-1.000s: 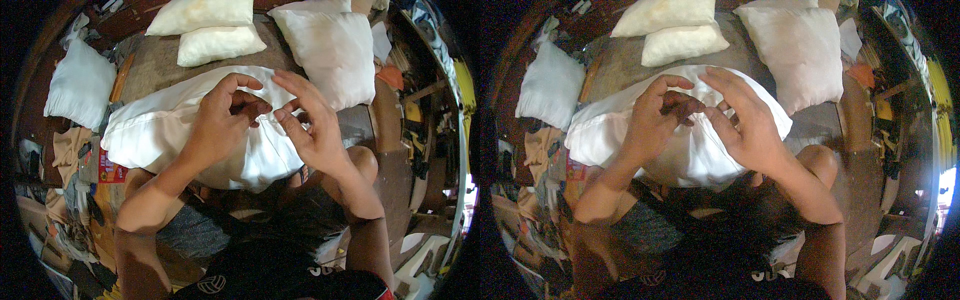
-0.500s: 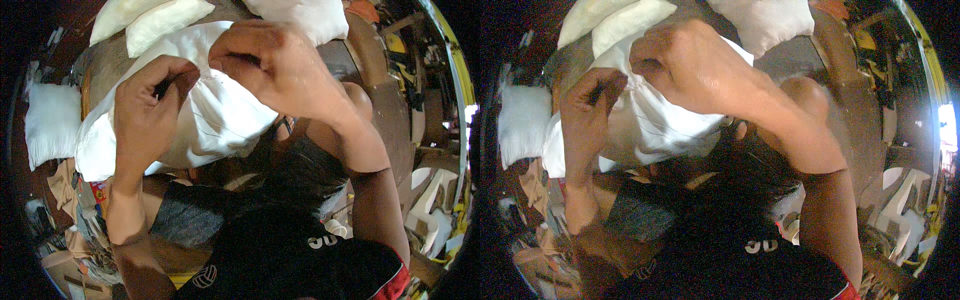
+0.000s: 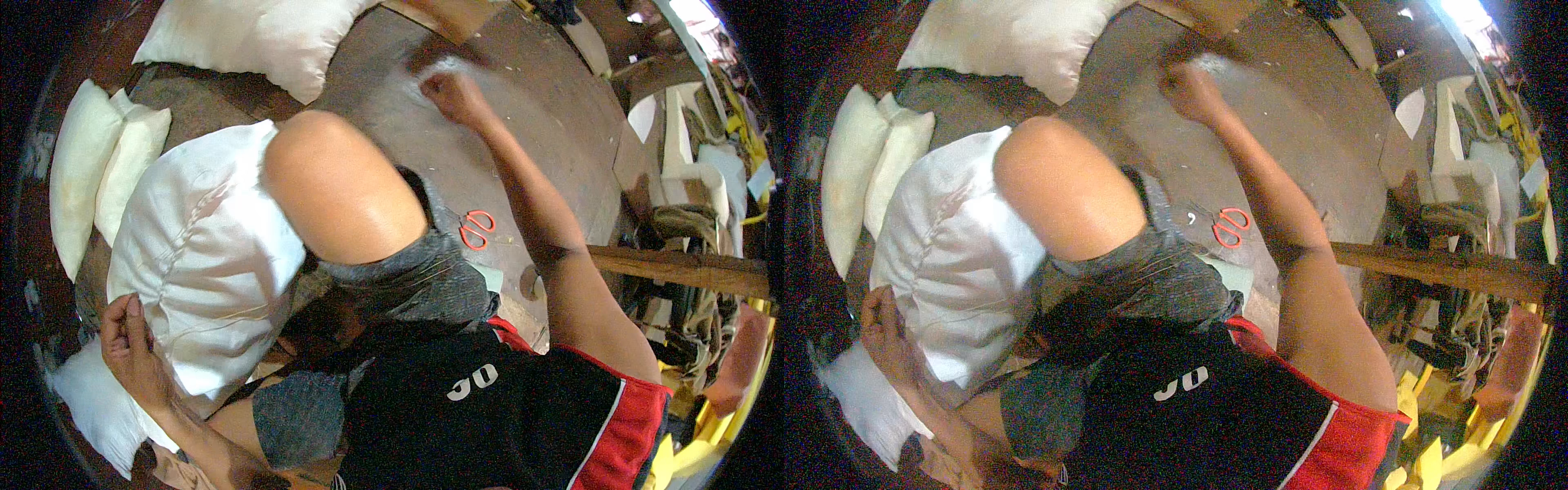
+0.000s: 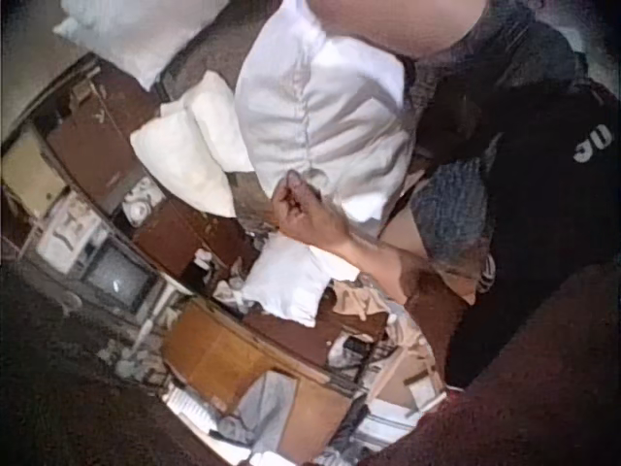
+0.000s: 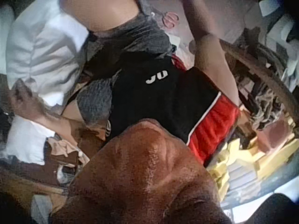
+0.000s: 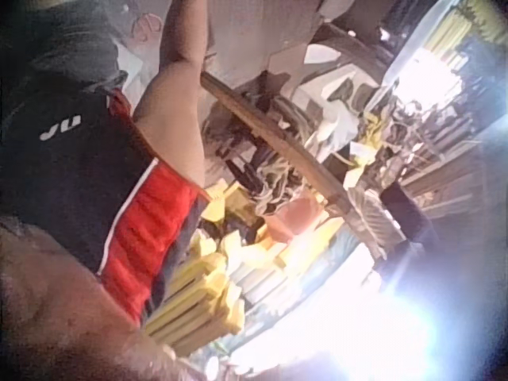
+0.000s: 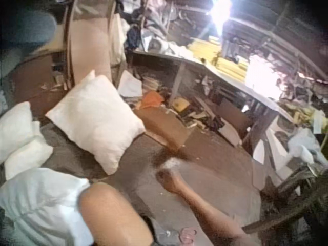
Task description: The person is sitting on the floor and sewing a white pillowcase by hand using a needle and thread. They pull the thread through the fabric repeatedly to close the opening of the pillow.
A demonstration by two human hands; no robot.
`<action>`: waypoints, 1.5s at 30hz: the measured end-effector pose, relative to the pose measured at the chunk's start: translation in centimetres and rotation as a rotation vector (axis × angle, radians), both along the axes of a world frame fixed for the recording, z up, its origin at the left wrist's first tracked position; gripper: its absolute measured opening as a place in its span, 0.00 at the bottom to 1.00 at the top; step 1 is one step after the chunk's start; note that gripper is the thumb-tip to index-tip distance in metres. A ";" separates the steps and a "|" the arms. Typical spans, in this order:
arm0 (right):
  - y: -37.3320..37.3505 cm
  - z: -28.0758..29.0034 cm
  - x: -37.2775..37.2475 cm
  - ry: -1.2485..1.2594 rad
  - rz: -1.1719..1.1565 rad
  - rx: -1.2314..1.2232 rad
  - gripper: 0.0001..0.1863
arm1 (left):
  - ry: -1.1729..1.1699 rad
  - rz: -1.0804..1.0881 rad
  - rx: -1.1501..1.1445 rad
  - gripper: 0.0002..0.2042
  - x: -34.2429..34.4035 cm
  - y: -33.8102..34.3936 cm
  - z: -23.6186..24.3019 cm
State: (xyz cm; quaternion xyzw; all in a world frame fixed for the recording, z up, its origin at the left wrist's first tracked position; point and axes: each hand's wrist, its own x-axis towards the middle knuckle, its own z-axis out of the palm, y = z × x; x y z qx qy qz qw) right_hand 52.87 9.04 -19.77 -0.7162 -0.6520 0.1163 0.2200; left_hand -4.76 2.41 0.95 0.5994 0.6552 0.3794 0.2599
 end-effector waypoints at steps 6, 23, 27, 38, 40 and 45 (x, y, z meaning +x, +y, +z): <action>-20.3 -21.8 7.2 -0.190 -0.147 -0.789 0.11 | -0.171 0.014 0.052 0.04 0.0 -0.4 -3.5; -28.3 -18.1 0.1 0.002 -0.084 -0.748 0.22 | -0.239 -0.040 0.050 0.06 0.4 -1.2 -3.1; -29.3 -23.2 2.0 0.057 -0.074 -0.689 0.15 | -0.215 0.036 0.068 0.05 0.2 -1.9 -2.9; -26.8 -22.7 9.5 0.580 -0.365 -0.206 0.22 | -0.286 -0.052 0.006 0.05 5.8 -2.1 0.0; -21.2 -17.4 8.7 0.610 -0.306 0.073 0.15 | -0.210 -0.082 0.040 0.05 5.8 -2.8 -0.3; -10.8 -0.3 2.0 0.755 -0.025 0.591 0.18 | -0.267 -0.102 0.100 0.06 5.3 -3.3 -0.3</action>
